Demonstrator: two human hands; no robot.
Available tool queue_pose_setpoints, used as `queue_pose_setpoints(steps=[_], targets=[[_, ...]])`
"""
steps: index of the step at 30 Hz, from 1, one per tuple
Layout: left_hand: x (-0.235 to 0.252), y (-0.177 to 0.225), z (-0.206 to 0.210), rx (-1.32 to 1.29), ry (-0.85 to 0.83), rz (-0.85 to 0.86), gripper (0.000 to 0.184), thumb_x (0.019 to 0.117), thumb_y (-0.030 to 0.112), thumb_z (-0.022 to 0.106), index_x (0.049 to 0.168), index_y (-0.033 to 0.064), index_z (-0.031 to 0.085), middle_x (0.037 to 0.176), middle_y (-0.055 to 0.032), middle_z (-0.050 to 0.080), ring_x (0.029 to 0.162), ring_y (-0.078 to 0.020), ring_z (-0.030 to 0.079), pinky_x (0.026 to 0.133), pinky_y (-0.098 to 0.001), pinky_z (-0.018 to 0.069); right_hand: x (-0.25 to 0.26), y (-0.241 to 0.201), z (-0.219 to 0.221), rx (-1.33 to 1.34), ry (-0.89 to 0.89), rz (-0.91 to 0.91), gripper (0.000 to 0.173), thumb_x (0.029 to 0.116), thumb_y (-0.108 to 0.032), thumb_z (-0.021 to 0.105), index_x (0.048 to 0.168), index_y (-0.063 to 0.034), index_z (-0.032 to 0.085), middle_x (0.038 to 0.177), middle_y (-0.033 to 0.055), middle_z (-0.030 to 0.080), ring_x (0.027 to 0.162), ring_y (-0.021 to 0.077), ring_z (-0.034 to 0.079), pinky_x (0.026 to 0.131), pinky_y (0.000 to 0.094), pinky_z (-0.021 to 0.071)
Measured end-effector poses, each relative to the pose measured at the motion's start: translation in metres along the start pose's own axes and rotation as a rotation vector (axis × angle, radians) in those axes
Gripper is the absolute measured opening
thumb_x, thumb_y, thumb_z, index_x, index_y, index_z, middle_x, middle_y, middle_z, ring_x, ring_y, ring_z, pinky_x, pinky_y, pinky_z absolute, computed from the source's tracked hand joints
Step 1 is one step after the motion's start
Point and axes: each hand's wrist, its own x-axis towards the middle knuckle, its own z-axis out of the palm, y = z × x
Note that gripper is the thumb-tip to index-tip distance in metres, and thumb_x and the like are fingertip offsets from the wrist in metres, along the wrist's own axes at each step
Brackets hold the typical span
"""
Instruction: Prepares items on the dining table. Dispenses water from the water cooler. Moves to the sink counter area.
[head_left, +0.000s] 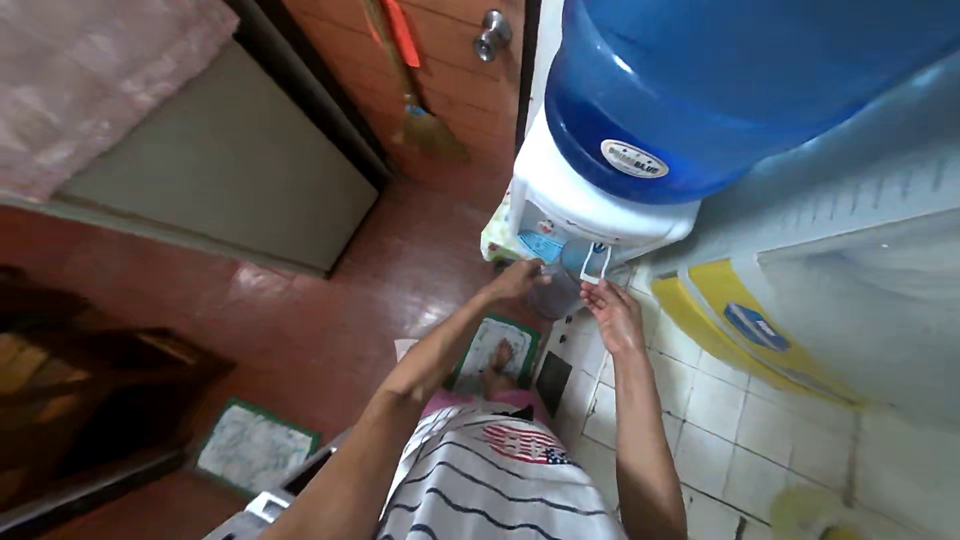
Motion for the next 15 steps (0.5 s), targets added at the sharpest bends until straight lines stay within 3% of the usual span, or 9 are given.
queue_pose_setpoints(steps=[10,15], targets=[[-0.001,0.003,-0.003,0.005,0.017,0.08,0.032,0.1034,0.022,0.062,0.12,-0.0053,0.062,0.099,-0.0243,0.068,0.091,-0.0353,0.067,0.086,-0.0545,0.054,0.0,-0.001,-0.002,0.065,-0.017,0.026,0.024,0.109,-0.008,0.043,0.108,0.006,0.063,0.088,0.0113,0.074,0.079,0.0152,0.072,0.077,0.0282,0.0596],[-0.005,-0.001,-0.003,-0.03,0.008,0.055,0.036,0.1032,0.026,0.062,0.128,0.0006,0.06,0.109,-0.0227,0.068,0.098,-0.0339,0.068,0.089,-0.0543,0.0546,-0.002,-0.001,-0.001,0.08,-0.009,0.013,0.022,0.1084,-0.007,0.044,0.112,0.0059,0.061,0.088,0.0107,0.073,0.078,0.0164,0.072,0.077,0.0299,0.0599]])
